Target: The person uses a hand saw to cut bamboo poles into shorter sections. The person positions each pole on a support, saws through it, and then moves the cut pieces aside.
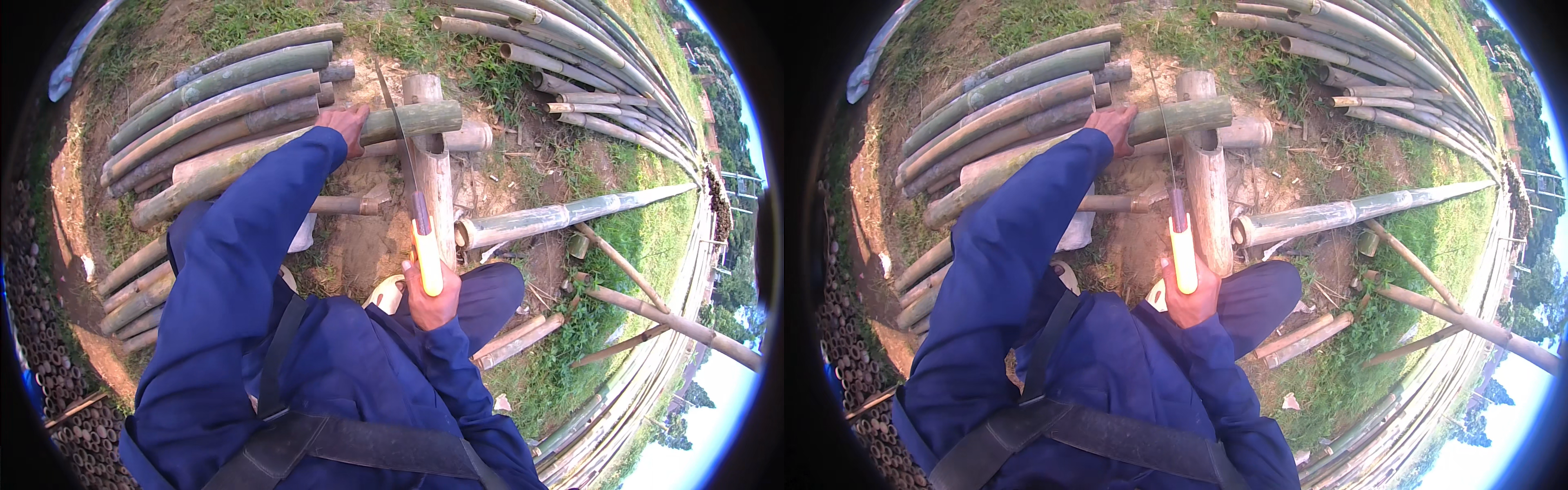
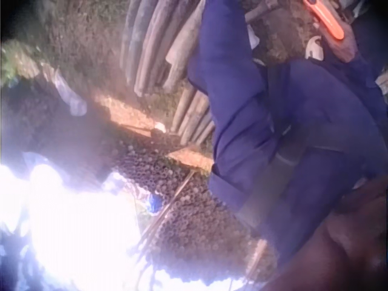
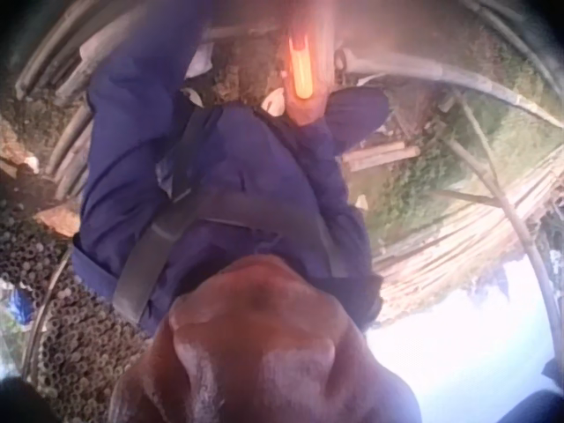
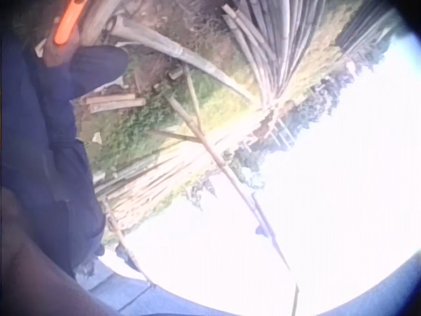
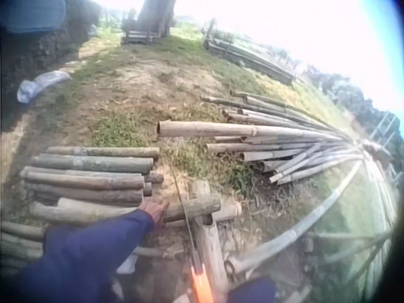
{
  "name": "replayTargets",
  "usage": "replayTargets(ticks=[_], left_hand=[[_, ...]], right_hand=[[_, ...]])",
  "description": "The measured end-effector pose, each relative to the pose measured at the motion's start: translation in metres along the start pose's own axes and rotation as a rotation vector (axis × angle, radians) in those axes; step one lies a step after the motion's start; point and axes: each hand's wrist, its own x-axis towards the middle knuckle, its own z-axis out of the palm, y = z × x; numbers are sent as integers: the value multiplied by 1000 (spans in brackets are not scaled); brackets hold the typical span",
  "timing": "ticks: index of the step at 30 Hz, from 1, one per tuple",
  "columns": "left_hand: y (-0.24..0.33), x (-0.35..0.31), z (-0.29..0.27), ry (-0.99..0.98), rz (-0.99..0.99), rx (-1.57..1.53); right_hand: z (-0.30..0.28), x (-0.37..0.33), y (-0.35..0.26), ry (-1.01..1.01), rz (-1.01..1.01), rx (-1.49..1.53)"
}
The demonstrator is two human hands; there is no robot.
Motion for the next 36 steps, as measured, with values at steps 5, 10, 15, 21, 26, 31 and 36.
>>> replayTargets(ticks=[5,10,15,21,26,31,36], left_hand=[[5,-15,29,9,79,28],[8,-10,24,36,51,53],[-2,-7,30,63,29,18],[2,-10,10,-108,-2,-7],[5,-9,31,107,59,77],[4,-14,33,181,52,176],[-9,-16,54,385,83,315]], right_hand=[[-7,-33,21,-73,37,21],[2,-21,22,-71,106,127],[-14,-5,13,-127,131,22],[-31,-1,-13,-135,128,136],[-1,-21,37,-44,-82,-44],[-35,9,-44,-121,180,59],[-85,-32,-83,-112,194,-22]])
